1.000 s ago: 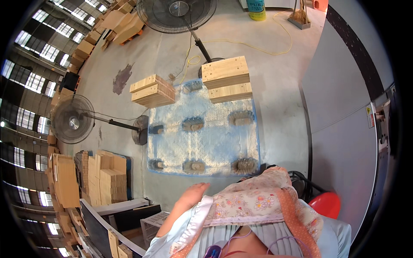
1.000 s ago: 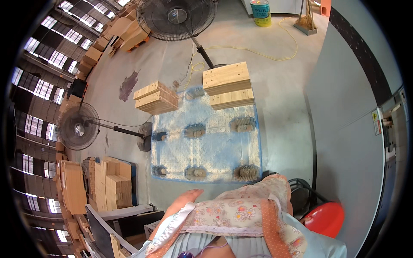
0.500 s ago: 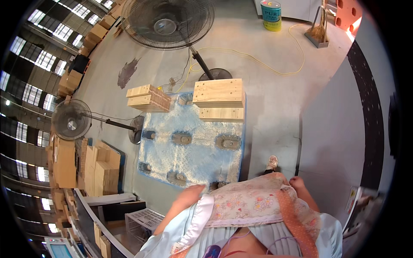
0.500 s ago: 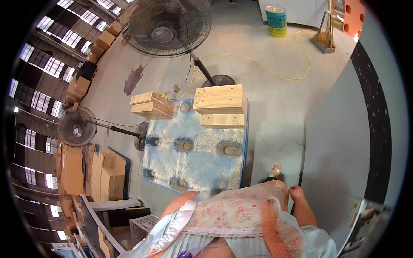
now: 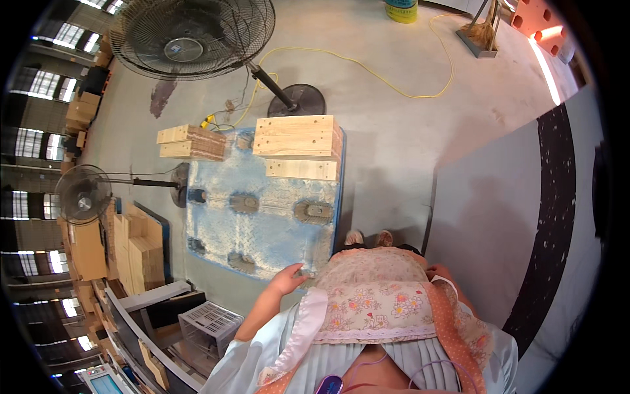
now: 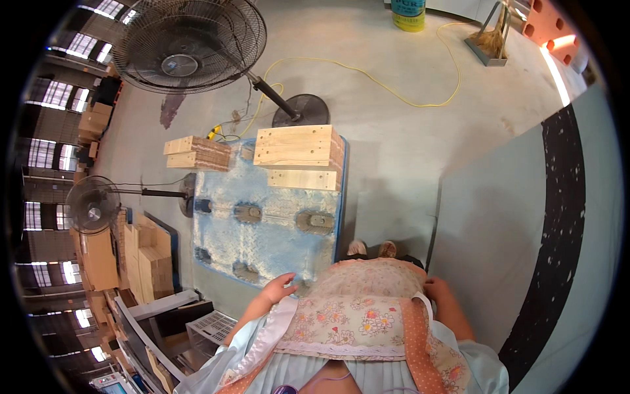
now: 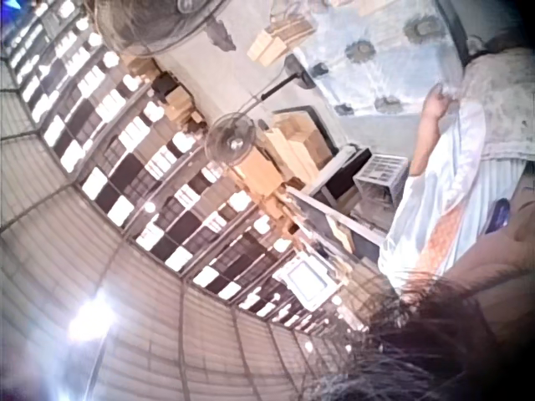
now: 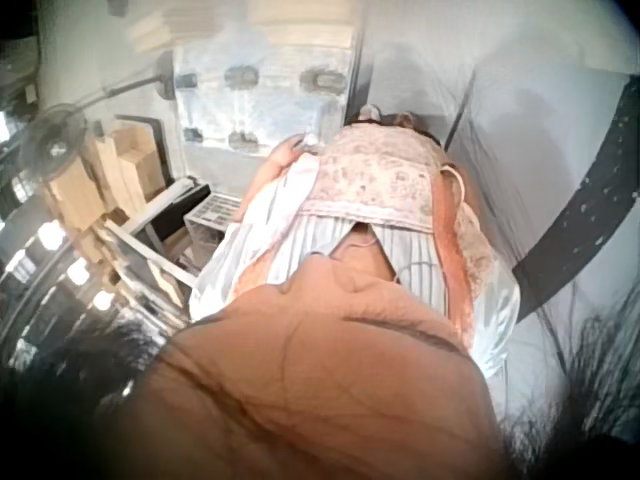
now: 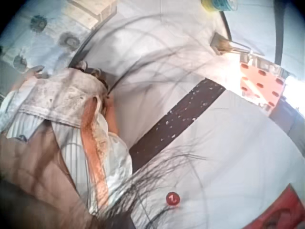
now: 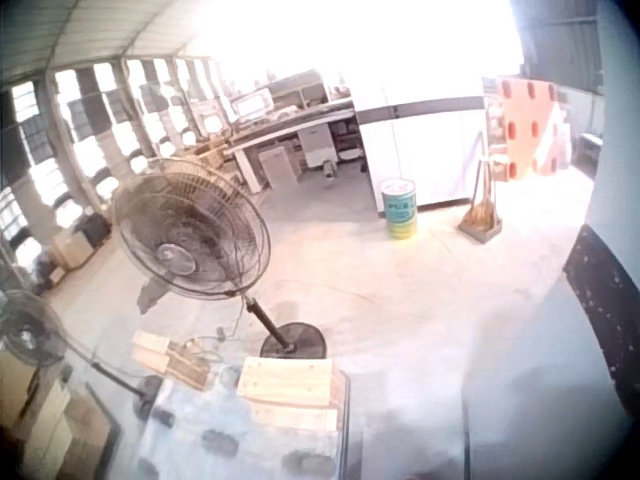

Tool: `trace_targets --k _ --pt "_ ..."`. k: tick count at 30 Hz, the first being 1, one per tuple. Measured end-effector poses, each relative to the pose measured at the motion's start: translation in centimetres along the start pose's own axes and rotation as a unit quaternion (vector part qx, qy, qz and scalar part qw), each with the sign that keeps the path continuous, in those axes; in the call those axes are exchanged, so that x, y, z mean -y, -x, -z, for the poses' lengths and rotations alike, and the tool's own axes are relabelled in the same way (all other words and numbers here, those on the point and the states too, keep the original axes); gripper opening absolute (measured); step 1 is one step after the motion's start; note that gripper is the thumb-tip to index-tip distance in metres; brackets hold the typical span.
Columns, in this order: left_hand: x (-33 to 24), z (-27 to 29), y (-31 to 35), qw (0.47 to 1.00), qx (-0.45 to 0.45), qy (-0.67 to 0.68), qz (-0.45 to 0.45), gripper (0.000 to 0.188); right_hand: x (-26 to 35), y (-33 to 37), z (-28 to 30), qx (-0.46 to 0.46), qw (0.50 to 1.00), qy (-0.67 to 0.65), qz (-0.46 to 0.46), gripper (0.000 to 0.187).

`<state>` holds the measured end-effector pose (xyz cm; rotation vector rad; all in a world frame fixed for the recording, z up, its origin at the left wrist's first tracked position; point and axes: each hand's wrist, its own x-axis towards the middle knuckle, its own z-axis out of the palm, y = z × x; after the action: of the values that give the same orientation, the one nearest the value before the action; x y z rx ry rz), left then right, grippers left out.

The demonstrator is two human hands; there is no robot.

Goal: The person organizes and stacks wooden panels on a work table, wipes sawdust off the surface, and attaches stickers to the edges of the panels.

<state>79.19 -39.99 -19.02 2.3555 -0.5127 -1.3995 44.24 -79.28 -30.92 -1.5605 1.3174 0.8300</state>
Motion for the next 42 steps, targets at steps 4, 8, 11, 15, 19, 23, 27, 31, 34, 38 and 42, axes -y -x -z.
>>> trace_targets --k 4,8,11,15,19,23,27,31,34,38,42 --pt "9.5 -4.4 -4.7 0.978 0.036 0.176 0.107 0.06 4.6 -1.0 2.5 0.002 0.999 0.032 0.007 0.034" --pt "13.7 -4.4 -7.8 0.977 0.075 0.154 0.123 0.059 7.8 -6.1 3.8 -0.075 0.993 -0.024 0.091 0.032" --pt "9.1 0.6 -8.2 0.989 0.023 0.111 0.096 0.057 13.8 -6.2 4.8 -0.081 0.99 -0.06 0.099 0.029" --pt "6.9 9.5 -12.0 0.99 -0.056 0.103 0.082 0.049 22.2 -4.6 3.8 -0.09 0.986 -0.022 0.137 0.028" --pt "1.6 13.4 -13.7 0.933 -0.133 0.316 0.111 0.043 25.3 -7.1 3.0 -0.05 0.981 0.005 0.185 0.03" --pt "0.0 11.8 -16.3 0.915 -0.1 0.367 0.13 0.043 27.3 -9.6 2.9 -0.028 0.954 0.113 0.275 0.029" --pt "0.1 6.7 -17.1 0.934 -0.037 0.293 0.201 0.044 30.7 -11.0 5.4 0.107 0.968 0.191 0.118 0.03" --pt "-1.3 3.6 -16.6 0.942 0.013 0.249 0.226 0.047 31.4 -15.2 5.9 0.127 0.947 0.241 0.169 0.033" --pt "-2.0 3.1 -17.5 0.932 0.012 0.232 0.278 0.046 30.3 -18.2 5.3 0.158 0.955 0.167 0.19 0.032" --pt "-4.9 3.9 -21.1 0.895 0.002 0.307 0.322 0.045 31.5 -19.5 6.1 0.21 0.944 0.163 0.194 0.031" --pt "-4.1 3.7 -26.2 0.915 0.0 0.253 0.315 0.047 32.0 -20.8 5.6 0.235 0.947 0.141 0.165 0.032"
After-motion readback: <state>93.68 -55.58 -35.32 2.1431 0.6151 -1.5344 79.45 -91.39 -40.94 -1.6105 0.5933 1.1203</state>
